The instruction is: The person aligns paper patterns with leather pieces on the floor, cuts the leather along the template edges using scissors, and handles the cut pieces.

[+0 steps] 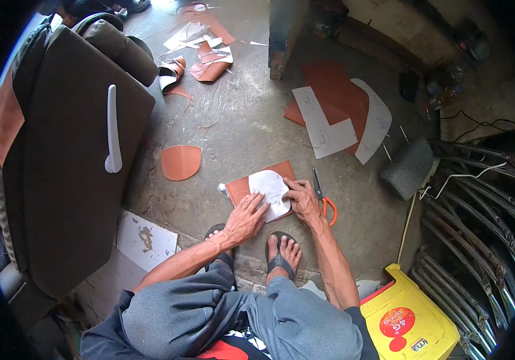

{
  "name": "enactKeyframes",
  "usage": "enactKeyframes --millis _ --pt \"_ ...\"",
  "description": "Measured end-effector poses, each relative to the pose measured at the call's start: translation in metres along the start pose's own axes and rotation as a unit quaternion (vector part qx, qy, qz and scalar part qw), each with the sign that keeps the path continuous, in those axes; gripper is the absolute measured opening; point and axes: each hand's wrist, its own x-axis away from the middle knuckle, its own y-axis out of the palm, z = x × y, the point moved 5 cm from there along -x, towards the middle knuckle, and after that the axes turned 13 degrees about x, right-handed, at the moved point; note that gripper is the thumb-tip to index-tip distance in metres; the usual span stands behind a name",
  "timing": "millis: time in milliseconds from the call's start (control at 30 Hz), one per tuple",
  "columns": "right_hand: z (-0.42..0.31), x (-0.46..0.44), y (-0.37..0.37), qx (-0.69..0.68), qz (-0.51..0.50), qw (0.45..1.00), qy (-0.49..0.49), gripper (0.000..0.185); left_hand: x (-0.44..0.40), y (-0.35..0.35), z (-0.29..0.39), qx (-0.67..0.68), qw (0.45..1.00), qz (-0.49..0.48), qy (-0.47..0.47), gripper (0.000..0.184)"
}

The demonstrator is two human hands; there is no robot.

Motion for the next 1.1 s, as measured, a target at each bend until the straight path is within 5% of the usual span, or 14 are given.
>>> enactKeyframes --millis 267,500,600,1033,1100 --pt "-0.006 0.006 -0.008 -0.015 0.023 0.999 0.021 0.029 -0.008 0.004 -0.002 -0.020 0.999 -0.040 0.000 0.064" --pt "0.013 0.066 -0.038 -0.038 0.101 0.971 0.212 0.033 -0.006 0.011 -0.004 -0.042 0.999 -0.029 -0.010 0.067" --pt "0.024 0.099 -0.038 0.068 0.137 0.945 0.290 0.036 -0.004 0.014 -0.004 -0.037 0.999 -0.013 -0.004 0.065" --pt "0.036 0.103 -0.025 0.006 -0.021 0.895 0.446 0.056 -0.037 0.025 -0.001 -0.075 0.994 0.079 0.004 0.058" --pt "0.035 0.110 -0.024 -0.135 -0.023 0.844 0.519 0.052 -0.044 0.024 0.001 -0.081 0.994 0.079 -0.009 0.059"
